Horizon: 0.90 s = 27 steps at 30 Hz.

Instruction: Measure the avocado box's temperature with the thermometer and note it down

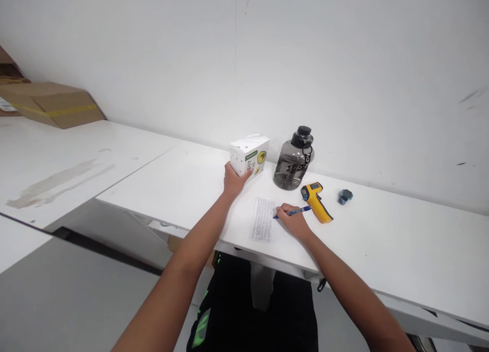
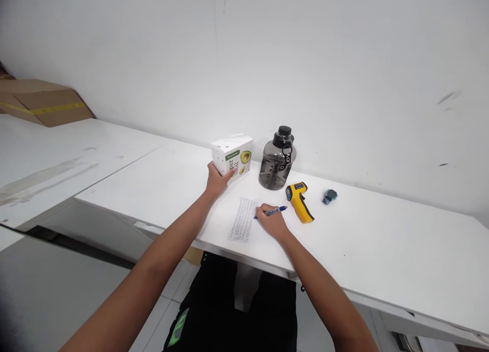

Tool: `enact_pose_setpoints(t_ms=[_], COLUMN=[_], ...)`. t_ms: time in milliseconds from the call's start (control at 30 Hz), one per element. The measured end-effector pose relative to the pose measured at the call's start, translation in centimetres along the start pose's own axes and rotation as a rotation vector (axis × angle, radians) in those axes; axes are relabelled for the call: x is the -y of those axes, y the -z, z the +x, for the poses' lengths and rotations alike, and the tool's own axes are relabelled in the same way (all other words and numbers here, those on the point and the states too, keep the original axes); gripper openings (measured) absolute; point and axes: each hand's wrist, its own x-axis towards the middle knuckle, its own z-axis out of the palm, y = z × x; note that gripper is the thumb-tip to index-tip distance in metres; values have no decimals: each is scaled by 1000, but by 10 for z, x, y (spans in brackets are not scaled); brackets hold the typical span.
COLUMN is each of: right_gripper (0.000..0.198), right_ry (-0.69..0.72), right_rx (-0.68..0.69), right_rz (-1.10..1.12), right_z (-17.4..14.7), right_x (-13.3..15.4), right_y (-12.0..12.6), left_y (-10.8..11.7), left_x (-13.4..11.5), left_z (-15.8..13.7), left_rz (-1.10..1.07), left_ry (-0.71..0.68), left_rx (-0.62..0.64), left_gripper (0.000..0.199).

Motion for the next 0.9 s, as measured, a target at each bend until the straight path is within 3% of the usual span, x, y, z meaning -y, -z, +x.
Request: enact_pose_setpoints(t_ms=[900], right_gripper=[35], right_ry=[4], right_rx=[3], right_rz=[33], right_z=[1], right_x=[-2], right_y=[1], left_y=[1], left_x=[-1], left_z=[0], left_rz=[-12], left_ry=[-2], left_rx=[10], left_gripper=[76])
